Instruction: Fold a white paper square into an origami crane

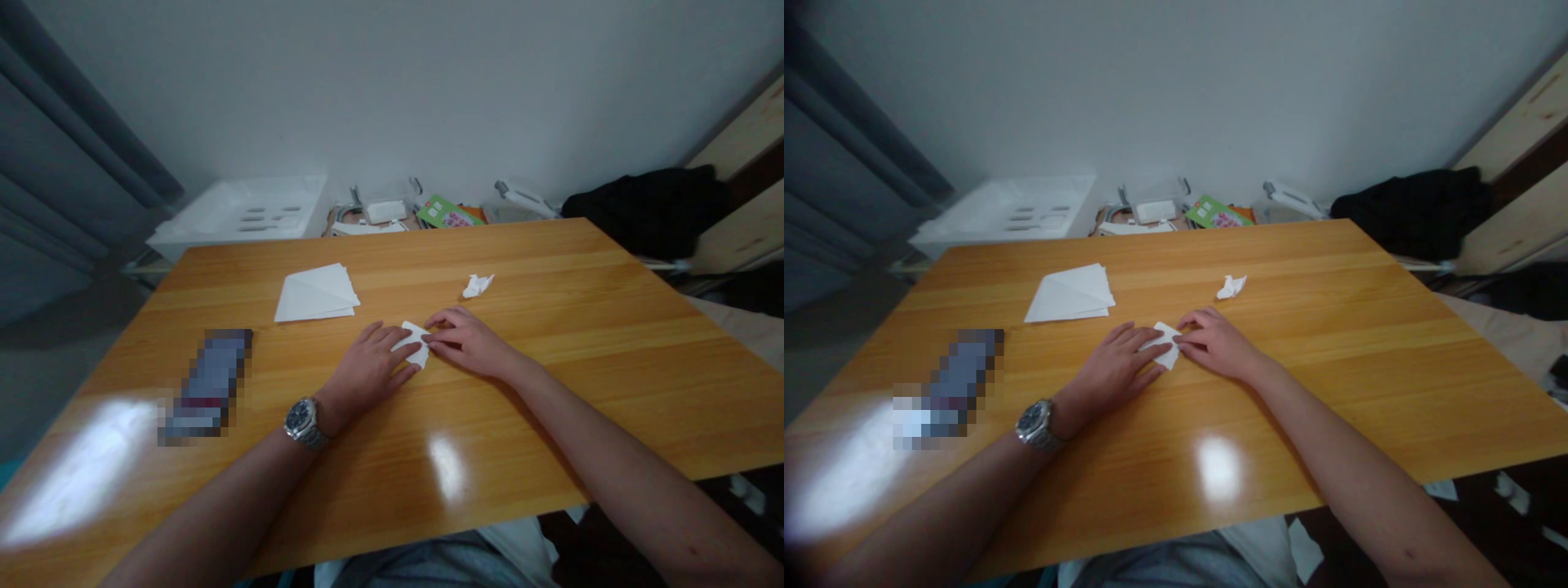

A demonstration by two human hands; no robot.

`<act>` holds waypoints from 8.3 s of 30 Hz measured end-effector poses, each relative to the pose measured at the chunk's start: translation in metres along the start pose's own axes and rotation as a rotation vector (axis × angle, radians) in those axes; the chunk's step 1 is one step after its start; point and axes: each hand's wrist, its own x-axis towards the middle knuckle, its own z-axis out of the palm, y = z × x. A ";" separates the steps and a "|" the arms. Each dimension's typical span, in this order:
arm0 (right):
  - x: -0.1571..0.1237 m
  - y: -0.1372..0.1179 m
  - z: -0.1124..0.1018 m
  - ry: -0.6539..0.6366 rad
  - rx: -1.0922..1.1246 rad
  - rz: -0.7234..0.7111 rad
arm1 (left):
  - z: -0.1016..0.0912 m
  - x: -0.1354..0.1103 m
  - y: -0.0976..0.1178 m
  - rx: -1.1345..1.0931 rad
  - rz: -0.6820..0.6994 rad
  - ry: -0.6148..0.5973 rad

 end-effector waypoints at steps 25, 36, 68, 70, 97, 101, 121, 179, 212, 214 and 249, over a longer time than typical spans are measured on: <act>-0.001 0.011 0.001 -0.026 0.155 -0.008 | 0.011 -0.003 -0.006 -0.159 -0.047 0.067; 0.000 0.011 -0.003 -0.016 0.171 0.034 | 0.004 -0.004 -0.002 -0.156 0.053 -0.009; 0.007 0.003 0.017 0.082 -0.007 0.287 | 0.003 -0.005 -0.002 -0.294 0.109 -0.037; 0.007 0.002 0.019 0.095 -0.025 0.284 | 0.002 -0.005 -0.002 -0.305 0.108 -0.032; 0.008 0.000 0.026 0.138 -0.128 0.309 | -0.002 -0.004 -0.004 -0.215 0.143 -0.096; 0.008 -0.001 0.025 0.130 -0.142 0.307 | -0.004 -0.003 -0.005 -0.232 0.162 -0.108; 0.007 -0.008 0.024 0.116 -0.178 0.306 | -0.014 -0.002 -0.011 -0.346 0.230 -0.131; -0.001 0.005 0.017 0.122 -0.280 0.383 | -0.005 -0.004 -0.008 -0.252 0.156 -0.150; 0.001 0.007 0.018 0.122 -0.250 0.411 | -0.014 -0.008 -0.011 -0.314 0.146 -0.214; 0.002 0.007 0.019 0.126 -0.258 0.407 | -0.013 -0.008 -0.012 -0.312 0.156 -0.211; -0.002 0.000 0.008 0.020 -0.063 0.188 | 0.003 -0.005 -0.003 -0.144 0.109 -0.056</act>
